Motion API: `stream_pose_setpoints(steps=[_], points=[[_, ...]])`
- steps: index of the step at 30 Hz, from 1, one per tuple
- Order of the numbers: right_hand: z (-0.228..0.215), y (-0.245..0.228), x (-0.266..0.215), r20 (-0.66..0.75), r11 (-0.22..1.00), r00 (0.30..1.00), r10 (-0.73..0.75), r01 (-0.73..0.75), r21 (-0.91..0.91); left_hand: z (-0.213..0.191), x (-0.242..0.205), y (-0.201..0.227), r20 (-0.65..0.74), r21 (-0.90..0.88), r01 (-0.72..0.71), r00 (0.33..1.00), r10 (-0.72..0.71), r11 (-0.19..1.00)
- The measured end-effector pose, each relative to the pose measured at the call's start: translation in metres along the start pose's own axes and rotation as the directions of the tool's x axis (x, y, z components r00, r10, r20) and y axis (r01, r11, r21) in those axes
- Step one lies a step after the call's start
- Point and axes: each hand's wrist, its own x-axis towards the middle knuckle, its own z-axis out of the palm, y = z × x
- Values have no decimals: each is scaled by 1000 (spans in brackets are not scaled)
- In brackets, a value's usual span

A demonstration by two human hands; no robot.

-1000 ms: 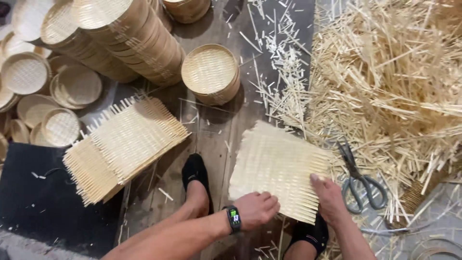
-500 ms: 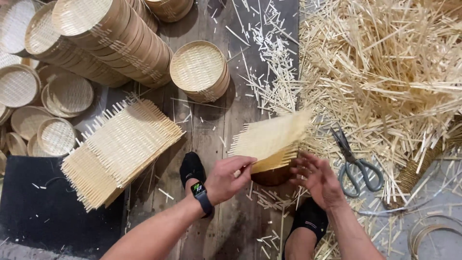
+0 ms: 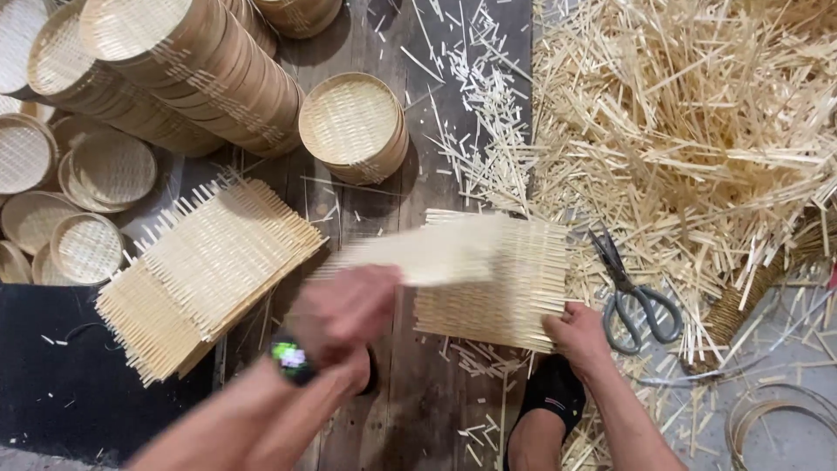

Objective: The person is assembling and trimming bamboo baskets or steamer lids using thin bamboo strips and large scissors.

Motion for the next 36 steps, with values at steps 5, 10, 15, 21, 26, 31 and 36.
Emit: stream_pose_setpoints(steps=[5,10,15,21,26,31,36], points=[[3,-15,-2,30,995,999,31,-28,-98,-79,-25,-20,496,344,-51,858,-135,937],[5,-53,9,-134,998,990,-34,26,-58,-55,-85,-36,709,607,38,424,-563,794],[6,-31,32,64,1000,998,15,-16,25,48,-72,-33,691,246,747,311,-652,618],[4,-15,32,-46,990,999,-3,-3,-144,228,-110,-60,745,-402,832,55,-665,-382],[5,-13,29,52,999,999,13,-16,47,202,-97,-46,762,-395,813,31,-646,-427],[9,-17,25,36,989,998,59,-63,134,202,-98,-44,747,-390,824,22,-664,-412],[8,-14,28,17,997,1000,1,-2,78,139,-7,9,232,14,680,711,-663,733]])
